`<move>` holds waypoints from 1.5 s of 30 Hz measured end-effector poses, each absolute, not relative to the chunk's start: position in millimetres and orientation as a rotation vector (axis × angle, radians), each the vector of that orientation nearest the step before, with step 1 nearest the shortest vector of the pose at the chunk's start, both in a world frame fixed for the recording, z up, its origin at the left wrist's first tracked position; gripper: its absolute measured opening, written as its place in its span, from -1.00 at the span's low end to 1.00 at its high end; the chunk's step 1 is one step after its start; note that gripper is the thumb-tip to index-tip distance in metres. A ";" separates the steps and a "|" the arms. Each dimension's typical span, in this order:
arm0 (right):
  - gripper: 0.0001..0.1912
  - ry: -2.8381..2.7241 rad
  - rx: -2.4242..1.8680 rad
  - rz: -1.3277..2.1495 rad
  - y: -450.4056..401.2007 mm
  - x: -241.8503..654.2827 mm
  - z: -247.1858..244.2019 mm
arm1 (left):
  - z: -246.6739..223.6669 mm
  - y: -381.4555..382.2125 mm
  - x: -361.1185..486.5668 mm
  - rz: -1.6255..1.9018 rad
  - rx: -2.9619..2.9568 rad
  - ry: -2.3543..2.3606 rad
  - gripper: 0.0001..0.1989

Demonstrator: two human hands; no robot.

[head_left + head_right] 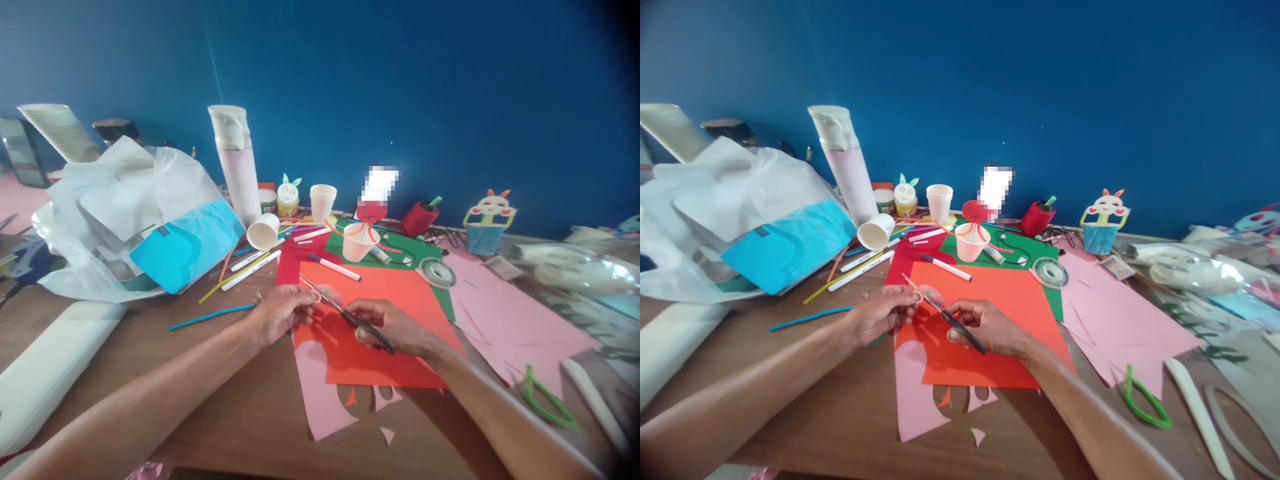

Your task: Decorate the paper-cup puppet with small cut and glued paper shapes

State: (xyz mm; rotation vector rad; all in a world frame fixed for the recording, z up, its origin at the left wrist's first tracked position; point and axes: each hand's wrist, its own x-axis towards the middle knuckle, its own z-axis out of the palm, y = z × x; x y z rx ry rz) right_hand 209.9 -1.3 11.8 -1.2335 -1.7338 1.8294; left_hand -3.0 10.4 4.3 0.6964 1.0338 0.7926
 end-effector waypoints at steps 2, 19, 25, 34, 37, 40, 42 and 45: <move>-0.68 -1.737 -1.239 1.829 -1.5 210.4 13.8 | 4.3 10.5 -2.8 0.781 0.701 1.041 -0.93; -0.69 -1.798 -1.293 1.827 -1.2 213.1 22.8 | -0.1 10.9 -3.5 0.743 0.748 1.045 -0.87; -0.67 -1.777 -1.307 1.842 -1.1 213.2 24.3 | -1.7 11.3 -4.3 0.727 0.757 1.063 -0.86; -0.72 -1.782 -1.313 1.837 -1.9 212.4 25.2 | -1.1 11.7 -3.6 0.730 0.763 1.066 -0.85; -0.71 -1.769 -1.281 1.831 -1.9 212.4 22.4 | 0.5 10.4 -3.4 0.739 0.754 1.063 -0.87; -0.71 -1.757 -1.272 1.840 -2.4 211.8 20.4 | 1.2 10.2 -3.5 0.750 0.747 1.066 -0.88; -0.71 -1.754 -1.274 1.845 -2.7 211.5 20.1 | 0.5 10.7 -3.5 0.750 0.748 1.069 -0.88; -0.71 -1.784 -1.271 1.848 -2.6 212.3 21.0 | -0.8 10.9 -3.0 0.746 0.754 1.076 -0.88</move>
